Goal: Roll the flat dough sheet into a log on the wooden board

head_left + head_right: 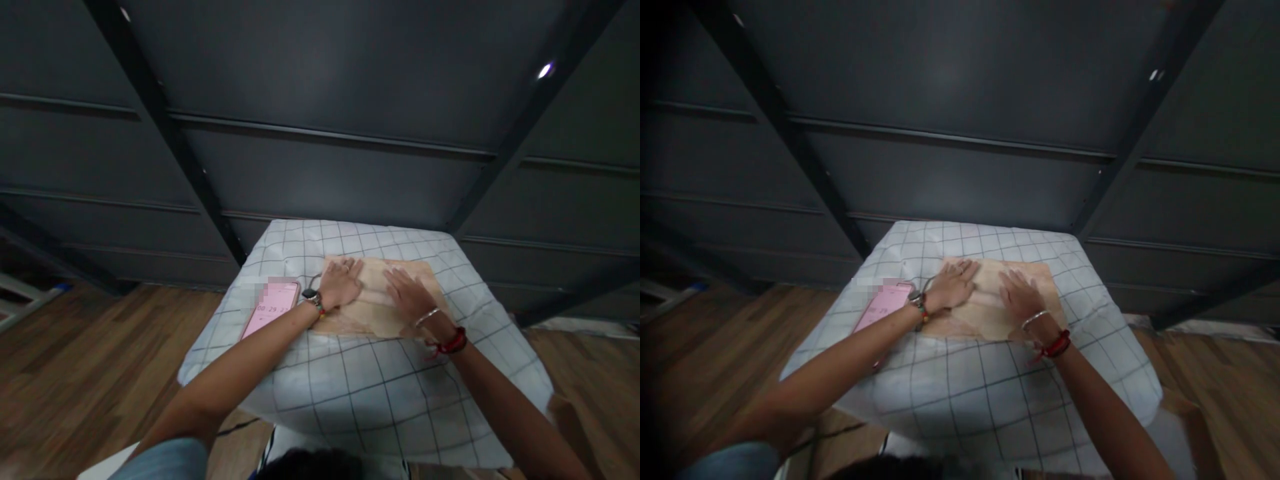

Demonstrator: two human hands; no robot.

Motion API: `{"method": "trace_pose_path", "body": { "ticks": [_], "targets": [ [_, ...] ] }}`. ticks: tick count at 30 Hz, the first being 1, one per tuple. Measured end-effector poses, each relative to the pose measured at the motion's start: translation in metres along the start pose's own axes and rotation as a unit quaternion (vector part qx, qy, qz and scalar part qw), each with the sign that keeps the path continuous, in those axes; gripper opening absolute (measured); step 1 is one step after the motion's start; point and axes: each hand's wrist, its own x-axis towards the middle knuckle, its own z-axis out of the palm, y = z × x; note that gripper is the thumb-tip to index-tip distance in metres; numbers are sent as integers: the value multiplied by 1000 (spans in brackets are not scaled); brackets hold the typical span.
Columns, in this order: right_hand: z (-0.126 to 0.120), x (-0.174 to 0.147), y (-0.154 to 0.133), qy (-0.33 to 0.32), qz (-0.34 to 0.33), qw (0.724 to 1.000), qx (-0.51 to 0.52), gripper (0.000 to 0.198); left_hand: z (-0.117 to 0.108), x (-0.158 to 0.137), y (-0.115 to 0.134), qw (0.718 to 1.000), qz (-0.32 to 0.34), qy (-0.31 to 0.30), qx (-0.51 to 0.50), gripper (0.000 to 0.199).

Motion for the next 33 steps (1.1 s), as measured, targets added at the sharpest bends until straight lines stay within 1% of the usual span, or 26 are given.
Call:
{"method": "trace_pose_path", "body": {
  "ticks": [3, 6, 9, 11, 12, 15, 17, 19, 21, 22, 24, 26, 28, 29, 31, 33],
  "targets": [
    [-3, -11, -5, -9, -22, 1000, -4, 48, 2, -13, 1, 1000, 23, 16, 1, 58],
    [-7, -4, -5, 3, -9, 1000, 0, 47, -1, -2, -2, 999, 33, -6, -9, 59],
    [-12, 5, -6, 25, 17, 1000, -2, 47, -4, 10, -4, 1000, 0, -7, -3, 61],
    [-14, 1, -8, 30, 16, 999, -4, 46, -1, 4, -2, 1000, 5, 20, 13, 61],
    [-14, -5, -10, 26, 10, 1000, -6, 46, 3, -3, 0, 999, 18, 43, 22, 60],
    [-14, -21, -14, 5, -20, 1000, -11, 47, 13, -27, 5, 989, 47, 134, 43, 57],
    [-17, -23, -16, -7, -24, 1000, -14, 48, 14, -31, 7, 985, 48, 160, 47, 56],
    [-20, -17, -16, -7, -2, 1000, -18, 48, 10, -23, 8, 988, 30, 142, 43, 56],
    [-23, -11, -17, -5, 18, 1000, -22, 49, 5, -13, 8, 995, -14, 94, 32, 57],
    [-23, -10, -18, -5, 23, 999, -22, 49, 4, -12, 8, 996, -28, 79, 28, 57],
    [-22, -17, -20, -10, 14, 1000, -20, 48, 5, -21, 10, 996, -11, 84, 30, 58],
    [-20, -29, -23, -10, -13, 1000, -18, 47, 9, -36, 14, 992, 31, 115, 38, 57],
    [-19, -37, -25, -1, -32, 999, -15, 46, 12, -45, 16, 990, 43, 129, 39, 57],
    [-20, -37, -25, 2, -33, 999, -12, 46, 11, -44, 16, 991, 37, 126, 35, 56],
    [-22, -31, -24, 4, -19, 1000, -2, 47, 7, -31, 15, 995, 11, 98, 20, 57],
    [-24, -23, -22, -6, -23, 1000, 5, 49, 3, -17, 14, 998, -31, 49, 0, 58]
  ]
}}
